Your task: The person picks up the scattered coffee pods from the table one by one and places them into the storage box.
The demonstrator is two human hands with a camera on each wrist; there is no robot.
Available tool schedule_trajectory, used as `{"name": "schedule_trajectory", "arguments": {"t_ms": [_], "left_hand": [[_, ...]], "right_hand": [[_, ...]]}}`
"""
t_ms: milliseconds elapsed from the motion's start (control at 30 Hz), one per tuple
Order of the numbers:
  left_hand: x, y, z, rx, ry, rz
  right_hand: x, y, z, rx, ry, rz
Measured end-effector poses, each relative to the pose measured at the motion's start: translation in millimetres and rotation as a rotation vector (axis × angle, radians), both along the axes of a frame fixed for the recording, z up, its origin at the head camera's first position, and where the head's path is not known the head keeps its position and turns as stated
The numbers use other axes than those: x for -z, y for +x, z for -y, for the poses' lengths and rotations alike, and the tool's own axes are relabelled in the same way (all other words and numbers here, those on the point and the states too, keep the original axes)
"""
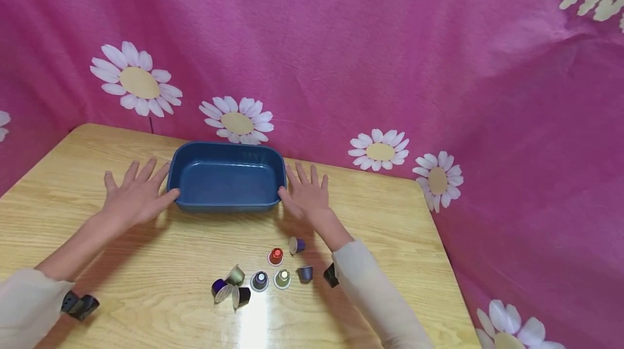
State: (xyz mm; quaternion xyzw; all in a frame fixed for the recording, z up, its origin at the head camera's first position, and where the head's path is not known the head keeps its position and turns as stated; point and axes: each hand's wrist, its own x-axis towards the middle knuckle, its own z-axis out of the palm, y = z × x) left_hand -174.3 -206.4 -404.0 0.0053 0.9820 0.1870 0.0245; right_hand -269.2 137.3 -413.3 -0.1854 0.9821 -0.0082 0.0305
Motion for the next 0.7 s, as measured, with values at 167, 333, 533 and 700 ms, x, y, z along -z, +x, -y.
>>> {"name": "schedule_trajectory", "arguments": {"t_ms": [167,333,533,700], "left_hand": [[0.2,-2.0,-10.5,0.008,0.005,-0.007],[1.6,-3.9,-23.2,0.023,0.009,-0.025],[3.6,-5.7,-37.6,0.047,0.006,-0.032],[4.9,-6.5,-48.7,0.066,0.004,-0.017]], "right_hand": [[0.3,6.3,-11.0,0.021,-0.018,0.006],[-1.6,14.0,-24.3,0.030,-0.049,0.000],[-2.6,22.8,-41.9,0.052,-0.049,0.010],[-2.8,27.5,-54.0,0.067,-0.075,0.020]]}}
